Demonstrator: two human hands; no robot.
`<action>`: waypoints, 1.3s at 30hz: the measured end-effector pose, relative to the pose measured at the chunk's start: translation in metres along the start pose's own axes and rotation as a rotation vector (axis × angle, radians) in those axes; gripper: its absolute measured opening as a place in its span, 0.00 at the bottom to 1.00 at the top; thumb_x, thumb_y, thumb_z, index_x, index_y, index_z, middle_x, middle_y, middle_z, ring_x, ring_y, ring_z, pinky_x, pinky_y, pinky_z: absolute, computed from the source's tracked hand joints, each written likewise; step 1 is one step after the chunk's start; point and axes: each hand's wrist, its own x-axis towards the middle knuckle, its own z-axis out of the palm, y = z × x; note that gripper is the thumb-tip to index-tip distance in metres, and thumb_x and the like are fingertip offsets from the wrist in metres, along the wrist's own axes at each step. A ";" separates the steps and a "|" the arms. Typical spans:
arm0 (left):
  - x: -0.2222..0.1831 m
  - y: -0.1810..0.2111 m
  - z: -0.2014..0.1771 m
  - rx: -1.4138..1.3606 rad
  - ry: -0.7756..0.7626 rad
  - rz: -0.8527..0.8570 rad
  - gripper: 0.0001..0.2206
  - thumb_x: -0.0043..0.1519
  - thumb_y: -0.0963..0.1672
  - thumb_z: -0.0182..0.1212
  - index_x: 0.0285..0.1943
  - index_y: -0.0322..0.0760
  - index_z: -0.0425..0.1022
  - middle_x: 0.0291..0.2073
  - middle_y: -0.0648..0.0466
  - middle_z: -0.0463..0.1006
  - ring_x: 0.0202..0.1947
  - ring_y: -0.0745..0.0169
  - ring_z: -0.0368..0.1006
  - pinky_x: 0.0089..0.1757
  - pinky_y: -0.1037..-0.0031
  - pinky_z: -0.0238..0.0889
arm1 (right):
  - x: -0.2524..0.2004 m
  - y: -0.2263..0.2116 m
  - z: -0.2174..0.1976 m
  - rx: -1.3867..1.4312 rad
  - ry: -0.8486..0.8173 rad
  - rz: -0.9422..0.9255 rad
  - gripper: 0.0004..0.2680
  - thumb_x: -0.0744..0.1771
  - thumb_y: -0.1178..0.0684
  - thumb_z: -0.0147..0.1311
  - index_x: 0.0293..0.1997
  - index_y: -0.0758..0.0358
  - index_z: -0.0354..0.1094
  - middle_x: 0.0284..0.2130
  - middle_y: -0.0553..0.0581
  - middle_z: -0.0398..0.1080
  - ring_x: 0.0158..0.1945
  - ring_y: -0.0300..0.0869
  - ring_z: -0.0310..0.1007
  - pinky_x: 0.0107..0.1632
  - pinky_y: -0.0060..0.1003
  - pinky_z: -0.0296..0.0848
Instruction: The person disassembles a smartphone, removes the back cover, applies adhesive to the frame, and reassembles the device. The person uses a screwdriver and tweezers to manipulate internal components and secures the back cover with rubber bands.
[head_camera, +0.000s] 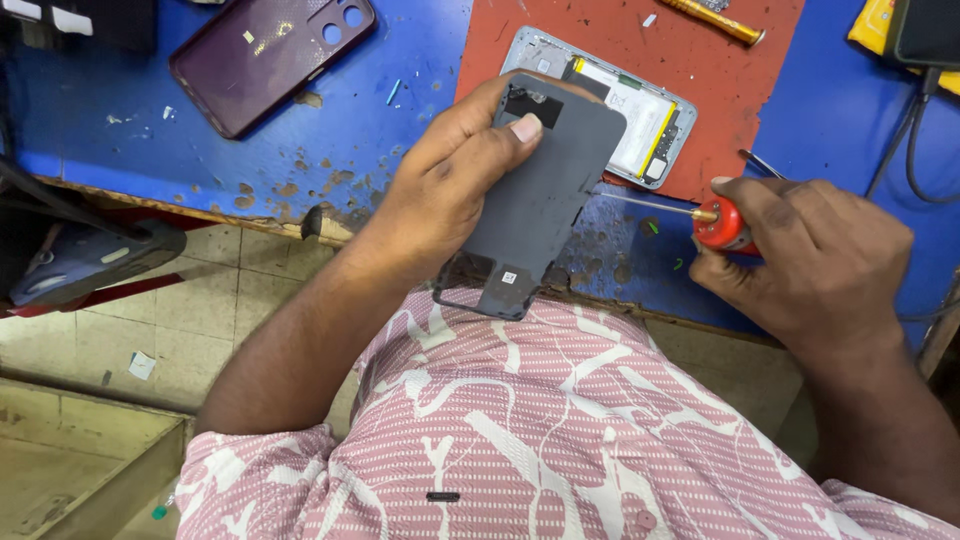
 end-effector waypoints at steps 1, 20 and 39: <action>0.000 -0.001 0.000 0.007 0.018 -0.008 0.16 0.72 0.44 0.48 0.65 0.32 0.69 0.46 0.53 0.78 0.45 0.70 0.74 0.47 0.76 0.72 | -0.001 -0.001 0.000 -0.005 -0.008 0.003 0.18 0.62 0.42 0.71 0.49 0.62 0.75 0.30 0.55 0.69 0.28 0.46 0.68 0.31 0.41 0.65; 0.004 0.003 -0.006 -0.121 -0.027 0.135 0.15 0.77 0.44 0.42 0.68 0.30 0.65 0.47 0.39 0.83 0.43 0.59 0.81 0.48 0.67 0.78 | 0.000 -0.015 0.006 0.039 -0.081 -0.022 0.19 0.58 0.45 0.73 0.47 0.63 0.75 0.25 0.54 0.67 0.25 0.44 0.66 0.30 0.41 0.65; 0.008 0.004 -0.007 -0.248 0.070 0.104 0.17 0.75 0.43 0.39 0.69 0.29 0.63 0.48 0.35 0.82 0.42 0.49 0.82 0.47 0.59 0.80 | -0.002 -0.022 0.012 0.053 -0.080 -0.072 0.21 0.59 0.38 0.69 0.46 0.64 0.75 0.24 0.53 0.66 0.25 0.43 0.66 0.29 0.39 0.65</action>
